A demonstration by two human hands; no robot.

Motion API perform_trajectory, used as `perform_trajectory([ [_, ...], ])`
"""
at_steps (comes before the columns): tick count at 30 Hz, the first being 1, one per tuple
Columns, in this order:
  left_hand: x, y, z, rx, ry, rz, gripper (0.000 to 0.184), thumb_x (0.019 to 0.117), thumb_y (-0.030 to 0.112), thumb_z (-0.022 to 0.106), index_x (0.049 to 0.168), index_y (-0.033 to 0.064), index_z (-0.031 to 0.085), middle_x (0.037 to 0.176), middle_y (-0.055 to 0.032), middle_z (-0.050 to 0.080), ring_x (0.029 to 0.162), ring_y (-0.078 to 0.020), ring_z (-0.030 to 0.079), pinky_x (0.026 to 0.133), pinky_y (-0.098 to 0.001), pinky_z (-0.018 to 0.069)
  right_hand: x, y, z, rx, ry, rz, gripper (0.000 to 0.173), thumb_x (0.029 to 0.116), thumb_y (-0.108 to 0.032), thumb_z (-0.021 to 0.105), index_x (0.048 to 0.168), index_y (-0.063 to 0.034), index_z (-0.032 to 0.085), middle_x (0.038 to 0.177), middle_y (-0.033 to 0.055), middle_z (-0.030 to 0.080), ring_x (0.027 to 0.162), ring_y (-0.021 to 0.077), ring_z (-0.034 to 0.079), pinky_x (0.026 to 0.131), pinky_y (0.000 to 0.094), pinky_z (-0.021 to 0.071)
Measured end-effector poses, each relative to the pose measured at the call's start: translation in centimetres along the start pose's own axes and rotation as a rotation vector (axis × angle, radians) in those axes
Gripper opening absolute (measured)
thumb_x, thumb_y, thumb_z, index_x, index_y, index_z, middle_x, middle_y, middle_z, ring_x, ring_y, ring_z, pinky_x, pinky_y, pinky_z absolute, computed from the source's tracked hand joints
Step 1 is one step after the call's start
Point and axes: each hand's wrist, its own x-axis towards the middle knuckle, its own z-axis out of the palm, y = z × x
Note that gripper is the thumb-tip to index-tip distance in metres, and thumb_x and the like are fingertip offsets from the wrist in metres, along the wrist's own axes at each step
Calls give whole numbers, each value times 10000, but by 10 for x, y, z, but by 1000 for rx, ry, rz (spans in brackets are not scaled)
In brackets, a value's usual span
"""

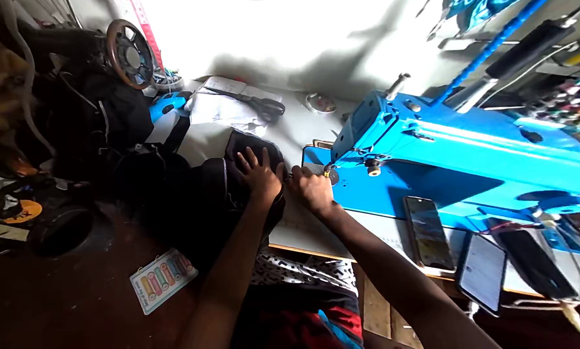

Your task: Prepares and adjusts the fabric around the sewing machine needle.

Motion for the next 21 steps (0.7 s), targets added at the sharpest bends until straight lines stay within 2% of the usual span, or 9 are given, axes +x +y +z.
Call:
perform_trajectory([
  [5,2,-1,-1,-5,-20,2,736,1035,642,358,1647,251,238,1715,-214,22,1570,-462,-45,1175,-743,5,2,6,4,1,-5,-10,271,1050,-228,536,1074,7,669,947,233,703,771,452,705,601,601,529],
  [8,1,0,-2,-5,-23,-6,731,1034,641,362,1647,260,239,1718,-204,19,1570,-460,-42,1184,-726,24,-4,5,-4,22,-43,57,282,1041,-269,554,1040,-7,659,941,224,704,801,448,707,622,610,523],
  [11,0,0,-3,-19,-11,1,730,1035,635,375,1644,253,248,1716,-209,23,1571,-460,-40,1184,-723,28,-13,0,-18,60,-83,134,296,1019,-294,596,1088,-14,663,996,231,708,858,459,706,674,620,527],
  [13,-2,0,-3,-13,-1,7,730,1034,633,376,1642,249,256,1713,-218,40,1570,-464,-24,1183,-722,41,-15,-2,-24,87,-72,142,282,1003,-277,616,1076,-8,661,993,234,704,861,461,704,673,627,526],
  [16,-2,0,-2,-21,0,7,730,1034,632,376,1642,246,258,1714,-213,38,1568,-468,-29,1181,-726,35,-7,-5,-27,85,-129,141,298,1006,-273,627,1123,1,642,1066,237,688,894,464,697,696,640,525],
  [21,-1,1,-1,-22,-7,-2,724,1038,630,368,1643,251,253,1716,-208,29,1569,-465,-35,1183,-723,29,0,-5,-19,54,-134,86,253,1004,-242,609,1059,2,648,999,228,699,845,452,704,652,624,520],
])
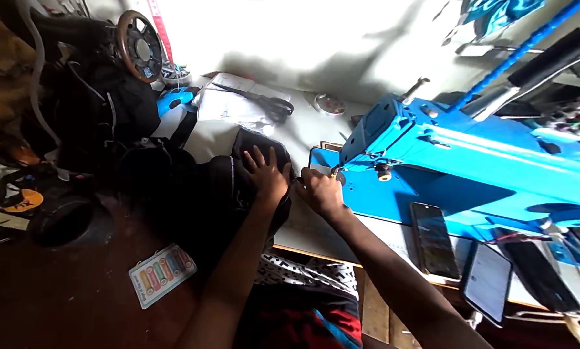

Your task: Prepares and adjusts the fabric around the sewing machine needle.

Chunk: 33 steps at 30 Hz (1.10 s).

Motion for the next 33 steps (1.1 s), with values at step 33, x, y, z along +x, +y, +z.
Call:
perform_trajectory([
  [33,-1,-1,0,0,2,4,724,1031,635,382,1641,265,259,1717,-205,41,1571,-462,-24,1177,-728,30,14,-12,-7,8,-10,86,236,998,-224,625,1058,4,635,1011,245,695,895,465,699,680,632,521],
])
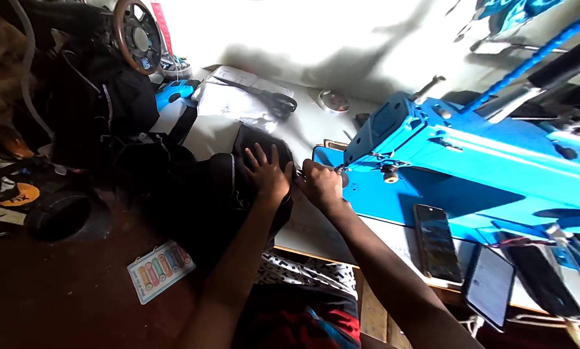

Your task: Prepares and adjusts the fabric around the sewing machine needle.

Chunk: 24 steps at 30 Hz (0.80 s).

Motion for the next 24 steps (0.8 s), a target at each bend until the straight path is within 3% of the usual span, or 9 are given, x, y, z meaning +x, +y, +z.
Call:
perform_trajectory([
  [15,1,1,-2,33,-18,0,734,1033,645,359,1647,262,238,1717,-209,20,1569,-466,-34,1179,-733,14,10,15,8,92,43,-7,254,1003,-258,638,1008,-4,646,931,245,692,870,474,692,673,648,514],
  [20,-2,-2,-2,35,-17,9,737,1027,644,376,1647,271,235,1717,-207,23,1569,-465,-39,1179,-731,11,-35,43,-2,138,87,60,246,983,-252,637,1027,-15,683,884,230,706,845,465,699,681,649,514],
  [24,-12,0,-3,69,-25,49,736,1041,630,359,1651,242,222,1714,-217,23,1566,-477,-19,1164,-756,52,-64,42,11,167,154,-29,258,970,-227,647,1062,8,699,946,217,727,802,445,715,655,626,532],
])
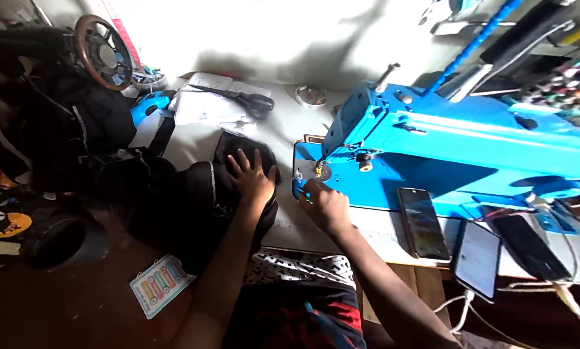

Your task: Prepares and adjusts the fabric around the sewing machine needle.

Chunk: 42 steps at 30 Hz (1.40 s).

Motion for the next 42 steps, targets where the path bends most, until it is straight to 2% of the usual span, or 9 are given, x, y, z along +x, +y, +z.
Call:
perform_trajectory([
  [9,1,1,1,61,8,-17,737,1039,647,337,1652,258,212,1715,-211,43,1569,-469,-10,1166,-755,22,36,-15,6,-47,-184,-13,211,1003,-209,614,1097,-27,665,1009,223,708,871,452,704,676,621,530],
  [15,-14,-4,4,31,-54,134,761,1017,655,394,1648,258,237,1714,-213,41,1564,-482,-29,1153,-775,-21,-21,50,-18,156,90,213,275,983,-271,638,1074,-24,715,902,212,726,831,431,710,700,643,533],
  [17,-36,-11,3,-74,-97,357,705,986,626,510,1575,246,432,1689,-182,224,1570,-440,99,1185,-748,26,-35,73,-27,153,71,352,328,996,-303,631,1170,-33,699,987,232,724,900,451,699,748,667,515],
  [19,-50,-14,-1,-187,-44,537,516,985,544,575,1353,201,687,1480,-129,571,1429,-361,458,1152,-674,292,-43,88,-30,118,45,421,363,1007,-319,621,1205,-23,694,1065,261,719,993,487,688,816,691,493],
  [21,-49,-9,-9,-206,69,575,379,996,406,628,1219,128,758,1196,-141,726,1154,-346,664,977,-631,475,-49,100,-26,108,73,393,352,1008,-296,627,1187,-2,704,1094,269,714,1050,490,674,893,685,483],
  [25,-19,1,-7,-92,77,569,372,965,367,690,1239,120,744,1304,-172,658,1231,-389,588,1002,-622,438,-53,105,-15,95,136,316,337,1013,-272,618,1203,-7,706,1131,250,709,1079,456,673,926,652,487],
  [33,30,22,-18,-309,-327,467,304,906,118,760,1117,-74,654,1086,-275,666,1034,-419,654,918,-612,514,-61,99,-26,369,102,325,349,984,-312,681,1168,-18,722,1005,215,728,883,379,697,806,593,534],
  [39,31,36,-17,-660,-613,715,151,856,-62,699,969,-43,601,963,-97,637,829,-115,612,755,-291,537,-58,103,-27,737,1,194,248,966,-269,708,1085,-52,733,892,60,704,760,119,638,724,353,546],
  [42,28,36,-2,-721,-630,839,93,860,-62,638,946,-37,659,993,-78,672,853,-82,617,770,-264,525,-51,104,-31,841,-81,249,189,992,-225,677,1029,-45,723,836,20,673,697,67,568,669,290,484],
])
